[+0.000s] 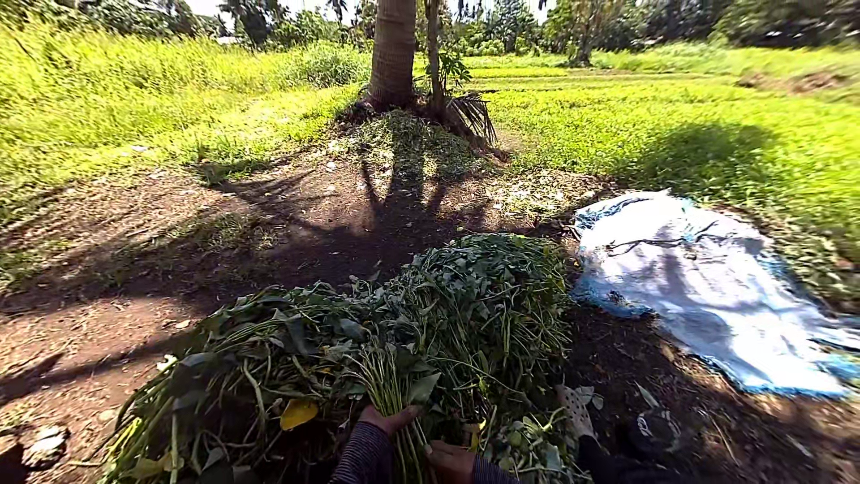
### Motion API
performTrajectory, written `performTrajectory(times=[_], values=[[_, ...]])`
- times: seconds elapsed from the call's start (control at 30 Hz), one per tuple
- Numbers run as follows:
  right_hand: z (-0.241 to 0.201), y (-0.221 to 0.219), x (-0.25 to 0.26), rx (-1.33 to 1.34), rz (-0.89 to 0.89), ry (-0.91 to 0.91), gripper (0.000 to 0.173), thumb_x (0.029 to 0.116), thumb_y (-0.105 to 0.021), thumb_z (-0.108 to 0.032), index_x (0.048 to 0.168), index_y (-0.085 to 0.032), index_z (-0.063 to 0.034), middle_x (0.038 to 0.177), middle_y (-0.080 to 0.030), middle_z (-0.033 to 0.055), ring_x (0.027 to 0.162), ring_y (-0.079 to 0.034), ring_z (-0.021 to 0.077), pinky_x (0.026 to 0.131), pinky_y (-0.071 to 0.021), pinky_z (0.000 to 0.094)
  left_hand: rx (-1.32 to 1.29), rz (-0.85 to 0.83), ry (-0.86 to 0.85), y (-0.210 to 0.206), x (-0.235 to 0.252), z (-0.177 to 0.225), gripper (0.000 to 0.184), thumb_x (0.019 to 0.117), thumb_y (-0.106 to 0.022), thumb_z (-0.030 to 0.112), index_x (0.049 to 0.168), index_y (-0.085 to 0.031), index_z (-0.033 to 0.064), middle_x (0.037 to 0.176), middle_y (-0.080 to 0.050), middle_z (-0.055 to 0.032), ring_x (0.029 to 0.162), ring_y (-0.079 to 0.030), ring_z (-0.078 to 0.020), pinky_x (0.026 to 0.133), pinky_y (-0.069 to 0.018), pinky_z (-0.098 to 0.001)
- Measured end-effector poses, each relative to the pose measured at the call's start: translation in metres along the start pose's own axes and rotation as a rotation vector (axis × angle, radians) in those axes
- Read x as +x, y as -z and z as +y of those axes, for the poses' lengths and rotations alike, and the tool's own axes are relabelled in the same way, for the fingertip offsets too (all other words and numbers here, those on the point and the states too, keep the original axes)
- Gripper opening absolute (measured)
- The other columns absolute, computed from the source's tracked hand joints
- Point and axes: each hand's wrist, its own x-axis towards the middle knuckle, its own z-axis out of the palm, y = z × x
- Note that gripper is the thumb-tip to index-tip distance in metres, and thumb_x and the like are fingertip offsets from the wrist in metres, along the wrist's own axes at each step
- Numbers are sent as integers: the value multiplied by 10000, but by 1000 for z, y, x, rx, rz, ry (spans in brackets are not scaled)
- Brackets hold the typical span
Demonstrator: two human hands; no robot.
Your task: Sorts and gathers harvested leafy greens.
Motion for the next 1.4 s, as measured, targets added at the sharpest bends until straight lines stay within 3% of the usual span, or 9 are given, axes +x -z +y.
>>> performTrajectory(times=[0.13,0.27,0.53,0.67,0.73,0.83,1.03,1.13,1.4], values=[[-11,-8,5,117,85,38,443,1142,-238,-358,1339,-506,-66,795,-569,9,593,-525,96,539,-460,269,-282,-28,-55,3,4,-3,438,875,-810,71,1201,-567,-92,896,-730,-159,760,-737,-208,724,-632,-370],[-6,-10,7,311,147,115,413,1139,-222,-282,1124,-564,-52,696,-555,-16,545,-522,79,512,-469,246,-405,-38,-45,1,-5,4,287,896,-751,-22,1122,-581,-73,846,-710,-148,713,-723,-218,667,-630,-373],[-12,-13,-8,158,229,186,281,1121,-378,-168,1213,-548,36,826,-602,43,637,-565,108,618,-513,287,-314,-19,-176,-2,-12,-2,328,804,-832,-15,1060,-631,-58,822,-708,-133,661,-696,-202,637,-613,-356],[-8,-3,7,217,124,94,388,1107,-353,-256,1415,-407,-27,951,-656,95,667,-633,173,592,-544,343,133,31,-53,-11,-8,-8,638,774,-916,183,1274,-602,-57,1143,-690,-205,1045,-674,-270,982,-520,-441],[-17,-3,11,142,181,-25,457,1114,-396,-390,1384,-455,-26,865,-623,72,625,-605,171,577,-537,344,220,35,-30,-23,-9,-13,723,716,-952,200,1284,-578,-45,1120,-697,-186,1029,-688,-254,960,-539,-431],[-17,1,18,9,263,-123,575,1085,-468,-471,1340,-540,39,1030,-632,169,803,-625,247,765,-544,423,429,-2,28,-36,-8,-16,746,847,-845,264,1410,-490,-74,1303,-635,-242,1237,-611,-322,1089,-449,-471],[-3,-1,24,174,445,-119,574,1109,-391,-466,1335,-572,29,1036,-649,179,793,-616,229,735,-524,397,285,-23,48,-40,0,-24,854,722,-948,224,1389,-497,-59,1208,-674,-210,1113,-664,-280,1017,-507,-446],[2,-4,33,312,481,-153,564,1096,-445,-458,1364,-566,22,1158,-645,217,935,-640,281,831,-531,447,236,-37,34,-40,4,-27,805,704,-959,191,1338,-528,-56,1102,-712,-167,973,-705,-233,929,-557,-414],[10,3,44,571,614,-84,424,1024,-657,-233,1315,-581,66,1217,-659,245,1090,-663,323,944,-546,483,287,-15,-4,-40,-1,-25,878,698,-963,219,1390,-486,-34,1149,-707,-161,1062,-693,-241,994,-534,-430]])
